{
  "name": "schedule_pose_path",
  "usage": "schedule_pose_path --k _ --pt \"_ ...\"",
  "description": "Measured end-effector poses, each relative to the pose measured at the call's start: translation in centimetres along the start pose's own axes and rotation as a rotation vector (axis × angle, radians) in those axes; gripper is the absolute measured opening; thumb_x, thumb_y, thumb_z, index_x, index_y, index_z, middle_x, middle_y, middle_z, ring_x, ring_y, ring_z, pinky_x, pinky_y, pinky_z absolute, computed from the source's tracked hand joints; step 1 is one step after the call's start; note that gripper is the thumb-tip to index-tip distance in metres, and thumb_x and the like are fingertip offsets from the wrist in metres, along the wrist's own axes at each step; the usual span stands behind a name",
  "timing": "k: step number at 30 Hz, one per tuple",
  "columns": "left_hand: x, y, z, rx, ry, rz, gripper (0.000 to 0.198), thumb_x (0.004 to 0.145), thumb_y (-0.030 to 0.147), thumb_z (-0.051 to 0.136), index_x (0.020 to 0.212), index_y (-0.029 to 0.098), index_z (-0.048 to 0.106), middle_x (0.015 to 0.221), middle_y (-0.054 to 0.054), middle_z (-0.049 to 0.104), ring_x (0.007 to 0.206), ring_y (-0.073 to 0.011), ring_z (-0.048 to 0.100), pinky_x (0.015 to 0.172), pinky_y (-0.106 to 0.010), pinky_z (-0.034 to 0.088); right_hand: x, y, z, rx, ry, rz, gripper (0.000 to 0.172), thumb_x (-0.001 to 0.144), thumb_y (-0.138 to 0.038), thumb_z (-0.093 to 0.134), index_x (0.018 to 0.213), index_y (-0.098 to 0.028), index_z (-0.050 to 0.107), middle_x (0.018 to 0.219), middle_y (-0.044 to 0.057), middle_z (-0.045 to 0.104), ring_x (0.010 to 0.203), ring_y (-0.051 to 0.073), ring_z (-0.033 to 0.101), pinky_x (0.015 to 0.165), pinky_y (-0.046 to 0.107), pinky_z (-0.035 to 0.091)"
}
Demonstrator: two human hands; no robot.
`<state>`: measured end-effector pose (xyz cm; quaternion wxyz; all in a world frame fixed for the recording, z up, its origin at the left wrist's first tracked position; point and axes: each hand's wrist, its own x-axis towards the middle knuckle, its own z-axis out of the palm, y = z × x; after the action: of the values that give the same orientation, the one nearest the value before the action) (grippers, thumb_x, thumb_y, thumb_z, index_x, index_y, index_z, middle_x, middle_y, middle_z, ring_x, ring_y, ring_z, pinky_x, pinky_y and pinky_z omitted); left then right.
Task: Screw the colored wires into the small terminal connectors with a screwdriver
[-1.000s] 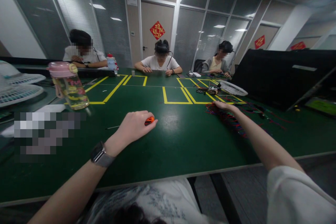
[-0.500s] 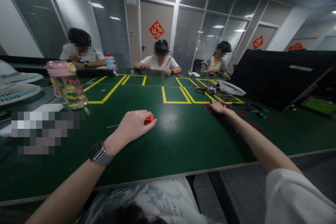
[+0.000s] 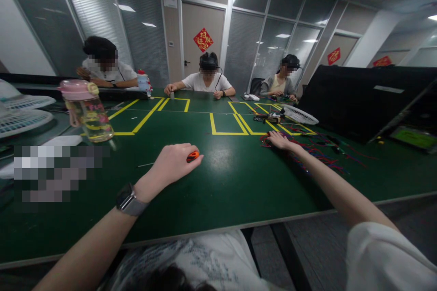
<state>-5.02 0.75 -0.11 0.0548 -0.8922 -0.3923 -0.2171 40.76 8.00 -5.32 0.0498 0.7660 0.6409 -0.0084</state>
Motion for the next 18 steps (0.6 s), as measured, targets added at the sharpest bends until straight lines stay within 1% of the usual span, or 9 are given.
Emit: schedule_pose_path --k 3,5,7,9,11,12,14,18 --pt "-0.02 -0.03 0.00 0.001 -0.007 0.000 0.037 0.092 0.045 0.043 0.090 0.018 0.068 0.085 -0.005 0.069 0.075 -0.0182 0.064 0.066 -0.028 0.044 -0.03 0.05 0.09 -0.008 -0.002 -0.030 0.043 0.093 -0.036 0.036 0.129 -0.024 0.055 0.156 0.008 0.029 0.145 0.035 0.017 0.113 0.059 0.019" --pt "-0.01 -0.02 -0.04 0.000 -0.013 -0.003 0.037 0.092 0.045 0.043 0.089 0.018 0.068 0.084 -0.005 0.069 0.074 -0.0179 0.064 0.066 -0.028 0.044 -0.02 0.11 0.20 -0.010 -0.003 -0.047 0.043 0.093 -0.035 0.035 0.130 -0.025 0.055 0.157 0.007 0.027 0.145 0.032 0.016 0.114 0.057 0.018" --pt "0.02 -0.02 -0.07 -0.001 -0.012 -0.001 0.037 0.092 0.046 0.043 0.090 0.018 0.068 0.084 -0.005 0.069 0.074 -0.0178 0.064 0.065 -0.028 0.044 0.03 0.10 0.33 -0.005 0.001 -0.055 0.045 0.094 -0.035 0.031 0.134 -0.024 0.050 0.158 0.007 0.023 0.146 0.031 0.015 0.115 0.055 0.018" --pt "0.04 -0.02 -0.06 -0.004 -0.006 0.003 0.038 0.092 0.046 0.043 0.089 0.018 0.068 0.084 -0.005 0.069 0.074 -0.0178 0.064 0.065 -0.028 0.044 0.09 0.03 0.45 0.005 0.008 -0.056 0.051 0.096 -0.036 0.026 0.141 -0.021 0.042 0.158 0.009 0.021 0.146 0.030 0.014 0.115 0.054 0.018" --pt "0.04 -0.05 -0.03 -0.004 -0.002 0.005 0.037 0.092 0.045 0.043 0.089 0.018 0.068 0.084 -0.005 0.069 0.074 -0.0179 0.064 0.065 -0.028 0.044 0.11 -0.06 0.51 0.015 0.015 -0.057 0.054 0.096 -0.036 0.022 0.146 -0.018 0.035 0.158 0.011 0.020 0.146 0.030 0.015 0.115 0.053 0.019" --pt "0.04 -0.07 -0.01 -0.003 0.000 0.005 0.037 0.092 0.045 0.043 0.089 0.018 0.068 0.084 -0.005 0.069 0.074 -0.0179 0.064 0.065 -0.028 0.044 0.09 -0.09 0.51 0.019 0.018 -0.060 0.055 0.096 -0.036 0.022 0.146 -0.019 0.034 0.158 0.010 0.021 0.146 0.030 0.015 0.115 0.053 0.019" --pt "0.04 -0.10 0.01 0.000 0.004 0.008 0.036 0.092 0.045 0.043 0.088 0.018 0.068 0.084 -0.005 0.069 0.074 -0.0177 0.064 0.065 -0.027 0.044 -0.01 -0.11 0.48 0.030 0.022 -0.073 0.053 0.095 -0.036 0.025 0.144 -0.021 0.038 0.157 0.008 0.023 0.145 0.030 0.016 0.115 0.053 0.019" --pt "0.03 -0.12 -0.06 -0.006 0.007 0.015 0.037 0.092 0.044 0.043 0.088 0.018 0.068 0.082 -0.005 0.069 0.072 -0.0171 0.064 0.064 -0.027 0.044 -0.29 -0.31 0.34 0.074 0.043 -0.098 0.046 0.092 -0.034 0.032 0.133 -0.024 0.052 0.155 0.004 0.031 0.145 0.028 0.020 0.117 0.048 0.017"
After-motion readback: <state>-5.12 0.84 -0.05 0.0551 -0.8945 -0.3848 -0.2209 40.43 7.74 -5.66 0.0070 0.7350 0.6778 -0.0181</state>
